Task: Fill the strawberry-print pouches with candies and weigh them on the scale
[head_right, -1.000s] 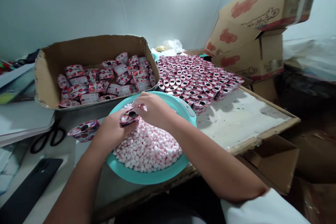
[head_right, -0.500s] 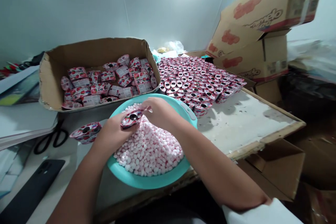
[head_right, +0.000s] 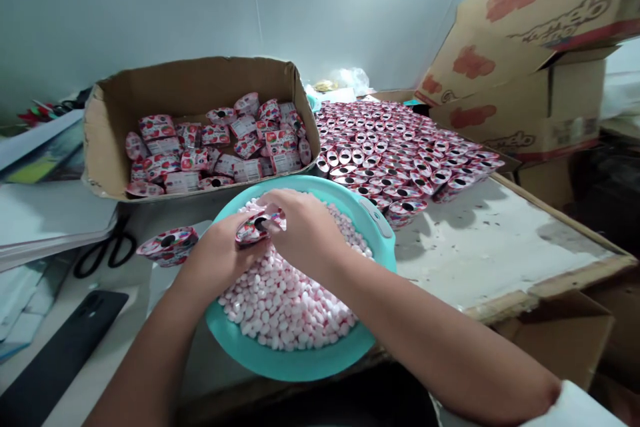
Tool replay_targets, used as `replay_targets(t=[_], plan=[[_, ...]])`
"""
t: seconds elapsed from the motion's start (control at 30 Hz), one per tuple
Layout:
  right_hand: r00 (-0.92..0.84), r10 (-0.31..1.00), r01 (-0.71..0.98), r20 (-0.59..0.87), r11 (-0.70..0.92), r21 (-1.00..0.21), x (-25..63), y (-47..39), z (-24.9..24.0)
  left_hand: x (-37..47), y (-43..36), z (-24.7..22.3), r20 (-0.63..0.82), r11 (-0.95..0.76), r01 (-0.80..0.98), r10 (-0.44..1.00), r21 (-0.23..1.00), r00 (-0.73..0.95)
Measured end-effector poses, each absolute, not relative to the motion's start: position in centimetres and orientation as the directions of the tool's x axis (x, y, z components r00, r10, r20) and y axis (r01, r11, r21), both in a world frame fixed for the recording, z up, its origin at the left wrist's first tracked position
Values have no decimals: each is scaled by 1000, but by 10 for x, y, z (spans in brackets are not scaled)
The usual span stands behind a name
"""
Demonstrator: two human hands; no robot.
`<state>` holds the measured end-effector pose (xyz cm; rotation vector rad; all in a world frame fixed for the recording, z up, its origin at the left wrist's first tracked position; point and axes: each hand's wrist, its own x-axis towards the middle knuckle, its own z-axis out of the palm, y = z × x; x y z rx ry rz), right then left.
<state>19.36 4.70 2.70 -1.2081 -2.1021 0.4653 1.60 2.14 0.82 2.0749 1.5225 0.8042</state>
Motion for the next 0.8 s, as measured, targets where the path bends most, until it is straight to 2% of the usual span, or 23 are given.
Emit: replay_targets(t=[0.1,0.17,0.23,0.3,0.43,0.6,0.8], plan=[[-473,765,490,438,641,-591,192,41,31,15,22,6,201,-315,708,949,632,243],[-581,668,405,466,733,-546,192,40,32,14,23,5,186,-316,713,948,626,257],[-639,620,405,454,774,-487,194,41,32,13,23,4,180,-313,707,949,634,259],[-628,647,460,432,757,-465,197,46,30,13,23,4,189,-317,695,948,645,258],[-487,762,549,427,647,-529,202,58,27,13,21,7,203,-302,690,953,658,224],[-413,838,596,356,544,-590,203,66,24,15,18,10,211,-285,685,958,671,192],[-336,931,654,142,339,-676,211,74,15,13,16,10,239,-230,570,969,789,60]])
